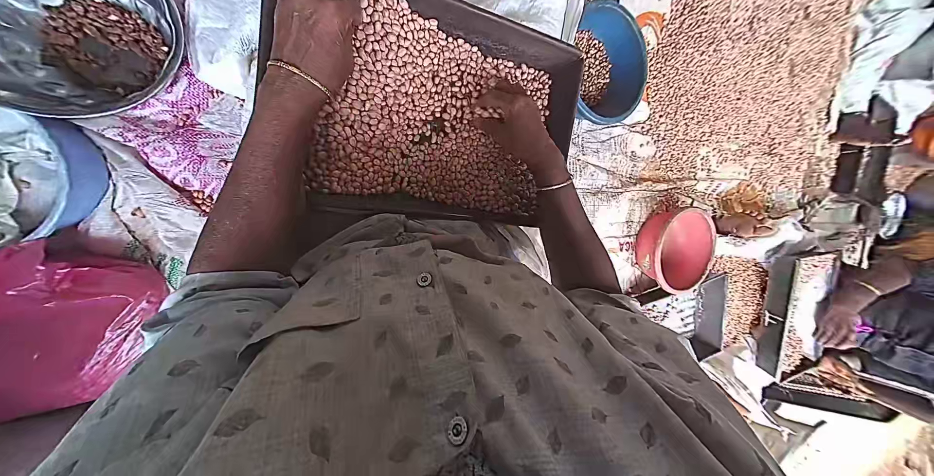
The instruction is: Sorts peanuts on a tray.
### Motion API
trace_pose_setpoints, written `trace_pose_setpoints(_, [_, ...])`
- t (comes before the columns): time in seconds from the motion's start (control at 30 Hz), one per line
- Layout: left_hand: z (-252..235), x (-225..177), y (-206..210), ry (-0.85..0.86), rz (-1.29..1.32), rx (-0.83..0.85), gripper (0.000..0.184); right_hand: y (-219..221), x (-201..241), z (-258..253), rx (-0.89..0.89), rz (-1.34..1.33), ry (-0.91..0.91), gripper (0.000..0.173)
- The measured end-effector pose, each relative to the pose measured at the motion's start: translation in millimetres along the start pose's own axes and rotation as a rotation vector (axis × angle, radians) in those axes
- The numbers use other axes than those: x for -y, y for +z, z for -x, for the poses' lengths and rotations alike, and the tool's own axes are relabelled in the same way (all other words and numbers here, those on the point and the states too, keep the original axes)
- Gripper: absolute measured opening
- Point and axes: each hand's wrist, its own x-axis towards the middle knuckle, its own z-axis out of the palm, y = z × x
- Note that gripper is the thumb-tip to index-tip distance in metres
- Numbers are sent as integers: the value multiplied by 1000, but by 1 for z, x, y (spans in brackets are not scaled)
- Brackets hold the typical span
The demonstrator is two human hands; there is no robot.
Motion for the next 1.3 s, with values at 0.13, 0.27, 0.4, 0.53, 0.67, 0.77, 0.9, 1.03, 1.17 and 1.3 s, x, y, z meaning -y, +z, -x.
trace_pose_setpoints(0.13, [-4,2,2,23,19,2,29,-32,-3,41,160,-363,114,20])
trace_pose_setpoints(0.27, [-4,4,6,35,37,-9,29,-32,18,25,148,-516,8,18])
trace_pose_setpoints(0.4, [-2,3,6,43,55,-23,28,-3,35,-29,-87,-250,-135,19])
trace_pose_setpoints(0.53, [-2,4,6,41,54,-18,28,14,51,-57,-23,-126,-124,22])
trace_pose_setpoints(0.67, [-3,3,5,31,55,-14,28,25,42,-52,-30,67,-29,19])
trace_pose_setpoints(0.77, [-3,2,4,23,58,0,27,33,40,-43,-111,82,-46,18])
trace_pose_setpoints(0.9, [-4,3,5,29,54,-4,28,35,43,-46,-119,149,-50,18])
trace_pose_setpoints(1.03, [-3,3,5,31,59,-13,28,36,43,-45,-79,177,-64,22])
trace_pose_setpoints(1.17, [-3,2,7,27,50,-18,27,41,45,-45,-115,235,-70,19])
trace_pose_setpoints(1.3, [-1,0,7,18,48,-15,27,44,44,-48,-172,242,-51,22])
